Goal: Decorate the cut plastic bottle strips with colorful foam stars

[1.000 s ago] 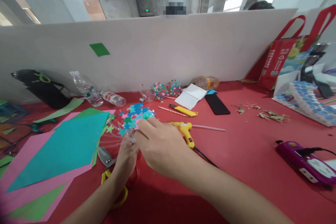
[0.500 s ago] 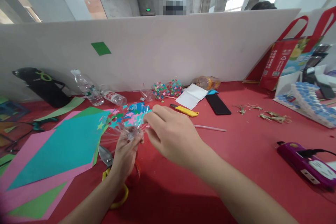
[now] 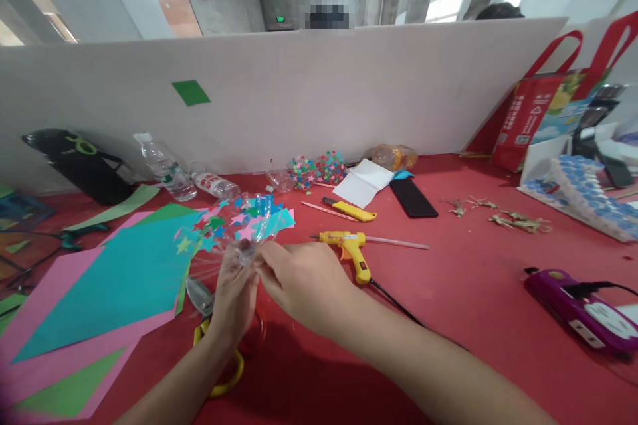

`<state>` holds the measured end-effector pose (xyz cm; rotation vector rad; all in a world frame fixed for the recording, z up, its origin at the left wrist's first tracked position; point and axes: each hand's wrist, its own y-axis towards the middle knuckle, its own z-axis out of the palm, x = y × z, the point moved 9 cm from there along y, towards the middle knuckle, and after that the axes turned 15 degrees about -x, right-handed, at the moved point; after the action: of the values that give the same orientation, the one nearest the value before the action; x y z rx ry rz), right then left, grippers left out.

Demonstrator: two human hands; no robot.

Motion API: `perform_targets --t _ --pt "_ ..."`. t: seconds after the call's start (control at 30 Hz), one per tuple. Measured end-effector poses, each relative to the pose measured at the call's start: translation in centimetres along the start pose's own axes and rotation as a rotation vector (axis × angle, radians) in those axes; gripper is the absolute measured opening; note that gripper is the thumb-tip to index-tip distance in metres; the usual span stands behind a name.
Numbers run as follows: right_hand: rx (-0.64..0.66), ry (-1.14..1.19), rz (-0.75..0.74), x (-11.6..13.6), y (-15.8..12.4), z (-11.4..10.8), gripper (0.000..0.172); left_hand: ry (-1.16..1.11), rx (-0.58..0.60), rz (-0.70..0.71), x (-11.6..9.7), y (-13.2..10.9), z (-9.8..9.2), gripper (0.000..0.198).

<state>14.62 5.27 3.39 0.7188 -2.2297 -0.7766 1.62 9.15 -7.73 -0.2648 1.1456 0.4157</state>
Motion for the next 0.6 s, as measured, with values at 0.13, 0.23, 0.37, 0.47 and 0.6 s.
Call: perform_targets --t 0.13,0.23,0.37,0.47,0.6 --pt "0.027 -0.045 -0.061 0.0 -0.1 0.8 0.017 -0.046 -0.021 -0.050 -0.2 -0.3 0.3 0.034" --pt "0.079 -0.124 -0.111 0.0 -0.3 1.3 0.016 -0.035 0.003 -0.059 -0.4 -0.5 0.6 0.031" --pt "0.117 -0.195 -0.122 -0.1 -0.4 1.8 0.014 -0.065 -0.016 -0.120 0.6 0.1 0.1 0.036" --pt "0.076 -0.146 -0.068 -0.4 -0.2 1.3 0.016 -0.034 -0.022 -0.086 1.1 0.6 -0.4 0.032" --pt "0.035 -0.060 0.001 -0.7 0.1 0.4 0.015 0.020 0.044 0.012 1.0 0.6 -0.2 0.022"
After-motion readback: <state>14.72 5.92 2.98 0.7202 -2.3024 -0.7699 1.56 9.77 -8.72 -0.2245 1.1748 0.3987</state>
